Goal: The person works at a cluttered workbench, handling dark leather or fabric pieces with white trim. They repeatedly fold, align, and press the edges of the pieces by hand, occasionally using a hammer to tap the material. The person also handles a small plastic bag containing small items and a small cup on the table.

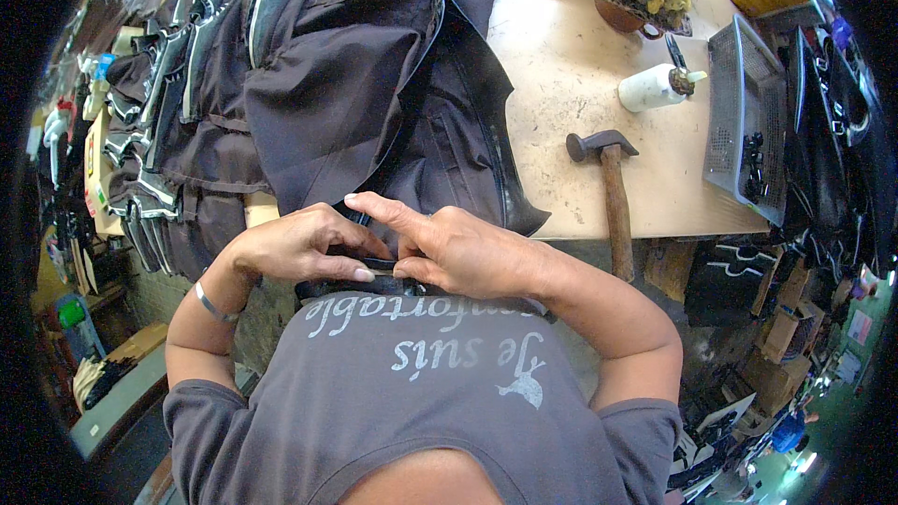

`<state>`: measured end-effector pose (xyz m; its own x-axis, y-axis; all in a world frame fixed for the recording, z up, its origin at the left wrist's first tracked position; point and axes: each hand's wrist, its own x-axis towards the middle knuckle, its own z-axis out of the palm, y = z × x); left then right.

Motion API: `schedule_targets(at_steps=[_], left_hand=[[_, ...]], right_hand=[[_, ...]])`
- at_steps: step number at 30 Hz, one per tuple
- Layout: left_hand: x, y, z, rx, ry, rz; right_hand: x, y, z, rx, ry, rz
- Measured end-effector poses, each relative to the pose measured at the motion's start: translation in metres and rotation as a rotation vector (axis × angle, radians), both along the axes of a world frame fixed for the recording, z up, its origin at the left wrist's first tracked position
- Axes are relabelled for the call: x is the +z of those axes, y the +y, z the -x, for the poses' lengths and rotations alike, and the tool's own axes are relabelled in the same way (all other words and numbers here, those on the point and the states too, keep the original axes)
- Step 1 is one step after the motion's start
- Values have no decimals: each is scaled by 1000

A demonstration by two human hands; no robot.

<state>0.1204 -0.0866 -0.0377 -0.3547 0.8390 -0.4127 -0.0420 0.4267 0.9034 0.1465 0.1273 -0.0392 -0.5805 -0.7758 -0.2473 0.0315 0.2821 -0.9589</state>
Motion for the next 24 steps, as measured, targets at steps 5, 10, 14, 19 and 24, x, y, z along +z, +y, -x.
schedule_targets(at_steps=[5, 10, 14, 19, 24], left_hand=[[-7, 8, -7, 6, 209, 25], [-4, 12, -14, 34, 357, 51], [-1, 11, -17, -30, 532, 51], [-1, 7, -3, -92, 541, 19], [-17, 28, 34, 128, 918, 145]], right_hand=[[5, 2, 1, 33, 10, 15], [0, 9, 0, 18, 15, 17], [-1, 6, -9, -26, 128, 15], [6, 6, -18, -93, 301, 113], [18, 6, -26, 22, 474, 124]])
